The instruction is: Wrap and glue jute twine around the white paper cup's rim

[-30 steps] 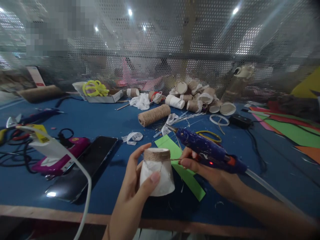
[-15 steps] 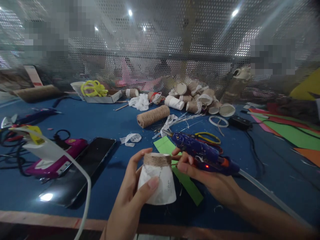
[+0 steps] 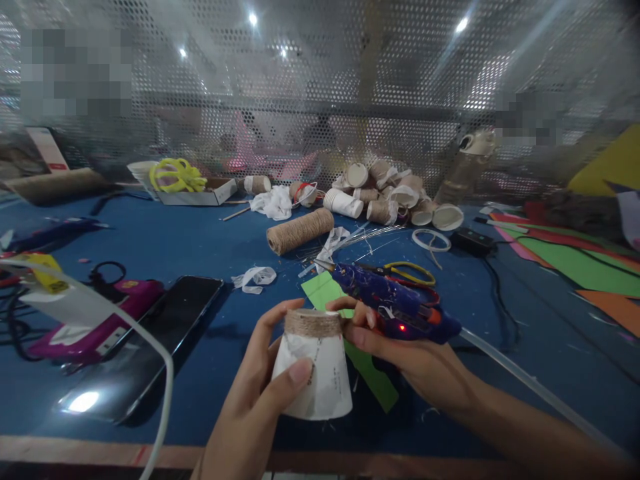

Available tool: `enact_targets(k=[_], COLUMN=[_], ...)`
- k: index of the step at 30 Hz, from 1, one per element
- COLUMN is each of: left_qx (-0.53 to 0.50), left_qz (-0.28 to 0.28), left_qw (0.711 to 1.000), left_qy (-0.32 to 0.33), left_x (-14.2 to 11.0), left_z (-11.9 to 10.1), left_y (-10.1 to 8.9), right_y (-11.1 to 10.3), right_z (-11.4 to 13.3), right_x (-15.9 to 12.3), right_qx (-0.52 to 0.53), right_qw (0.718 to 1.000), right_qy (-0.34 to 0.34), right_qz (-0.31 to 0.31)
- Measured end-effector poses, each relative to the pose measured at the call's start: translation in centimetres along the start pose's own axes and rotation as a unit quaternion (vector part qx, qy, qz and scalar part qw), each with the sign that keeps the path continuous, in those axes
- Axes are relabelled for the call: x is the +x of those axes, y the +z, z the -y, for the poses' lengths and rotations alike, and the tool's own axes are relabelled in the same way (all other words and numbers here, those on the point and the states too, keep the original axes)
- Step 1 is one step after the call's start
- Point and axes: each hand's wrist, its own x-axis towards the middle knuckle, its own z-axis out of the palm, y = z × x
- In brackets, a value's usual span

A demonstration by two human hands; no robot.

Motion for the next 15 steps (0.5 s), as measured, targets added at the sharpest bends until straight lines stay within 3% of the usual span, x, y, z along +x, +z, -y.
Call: enact_targets(k=[4, 15], left_qx=[0.012, 0.125], left_qz=[0.003, -0.018], left_qw=[1.000, 0.986], left_qy=[-0.005, 0.109], left_x=[-0.19, -0.71], left_z=[-0.02, 0.96], left_y=[0.16, 0.84], right_y=[-0.04, -0.08], right_z=[-0.05, 0.06], right_x=[-0.08, -0.36], right_qx=[-0.018, -0.088], right_qw=[1.000, 0.996], right_qy=[0.007, 0.006], right_qz=[-0.011, -0.033])
